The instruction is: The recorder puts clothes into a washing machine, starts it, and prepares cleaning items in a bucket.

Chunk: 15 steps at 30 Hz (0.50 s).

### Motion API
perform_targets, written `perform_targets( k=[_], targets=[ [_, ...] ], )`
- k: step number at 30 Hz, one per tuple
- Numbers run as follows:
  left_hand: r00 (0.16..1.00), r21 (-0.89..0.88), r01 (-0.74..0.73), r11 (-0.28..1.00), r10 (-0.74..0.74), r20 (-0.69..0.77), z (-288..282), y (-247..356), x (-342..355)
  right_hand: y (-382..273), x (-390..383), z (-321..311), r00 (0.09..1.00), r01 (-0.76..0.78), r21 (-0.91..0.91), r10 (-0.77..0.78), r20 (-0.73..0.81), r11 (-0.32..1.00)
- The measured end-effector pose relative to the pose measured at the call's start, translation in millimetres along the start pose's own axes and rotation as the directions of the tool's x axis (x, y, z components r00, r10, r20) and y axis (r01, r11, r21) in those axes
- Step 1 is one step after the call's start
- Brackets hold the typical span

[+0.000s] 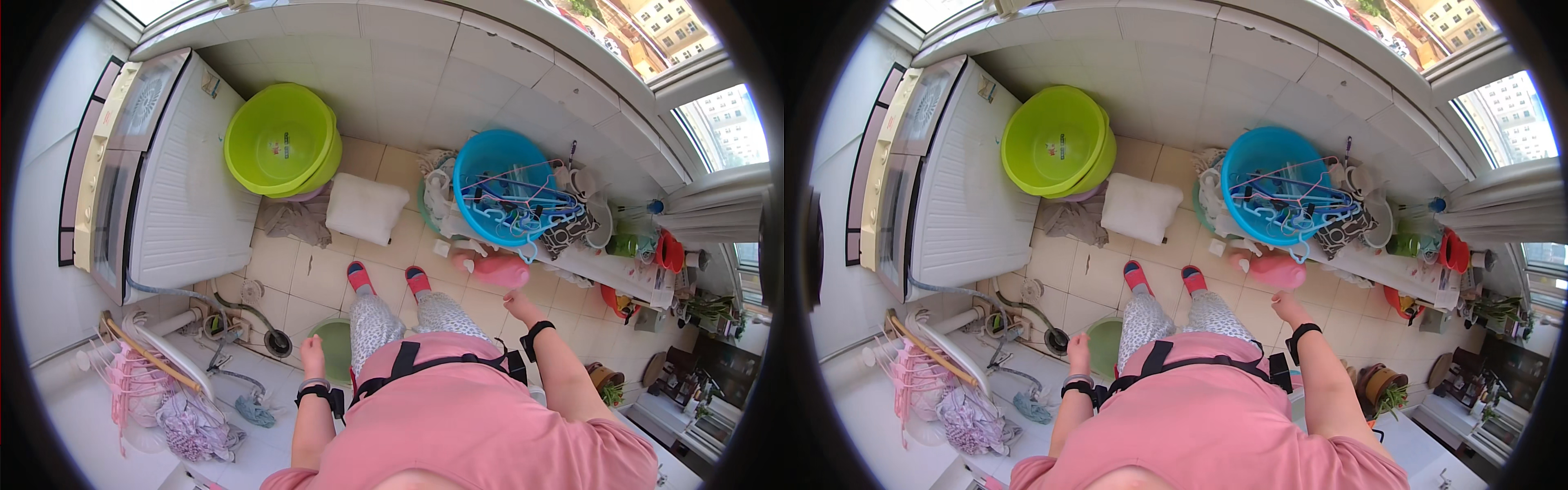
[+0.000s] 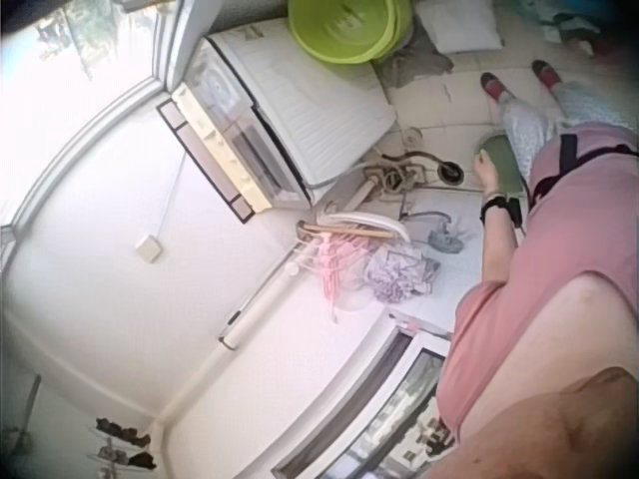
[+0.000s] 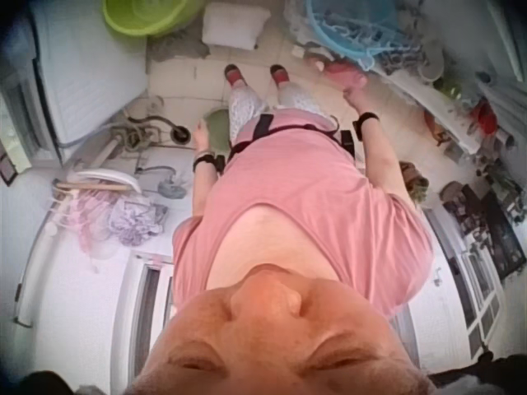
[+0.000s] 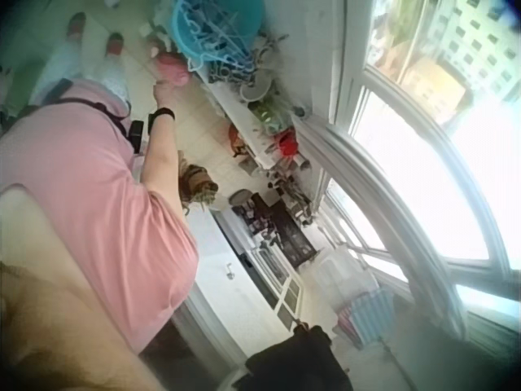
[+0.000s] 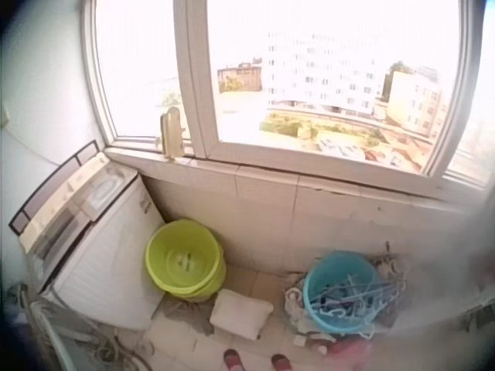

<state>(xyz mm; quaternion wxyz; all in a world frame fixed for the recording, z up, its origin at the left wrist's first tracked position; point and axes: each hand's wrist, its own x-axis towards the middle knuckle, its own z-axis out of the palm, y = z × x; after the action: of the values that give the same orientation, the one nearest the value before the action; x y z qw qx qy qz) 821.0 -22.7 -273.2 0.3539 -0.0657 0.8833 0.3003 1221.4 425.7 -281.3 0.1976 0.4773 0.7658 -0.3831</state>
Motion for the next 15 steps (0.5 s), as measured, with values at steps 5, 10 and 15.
perform_targets(
  k=[5,10,15],
  targets=[
    [0.998,0.036,-0.018,0.999,0.020,-0.063,-45,-18,56,-36,-12,15,0.909,-0.413,0.389,0.397,0.126,0.824],
    [0.974,-0.104,-0.171,0.980,0.152,-0.167,-91,-12,119,-99,-13,32,0.894,-0.408,0.574,0.437,0.095,0.710],
    [0.987,-0.202,-0.124,0.971,0.100,-0.125,-133,1,155,-156,-7,57,0.942,-0.292,0.606,0.333,0.047,0.740]
  ],
)
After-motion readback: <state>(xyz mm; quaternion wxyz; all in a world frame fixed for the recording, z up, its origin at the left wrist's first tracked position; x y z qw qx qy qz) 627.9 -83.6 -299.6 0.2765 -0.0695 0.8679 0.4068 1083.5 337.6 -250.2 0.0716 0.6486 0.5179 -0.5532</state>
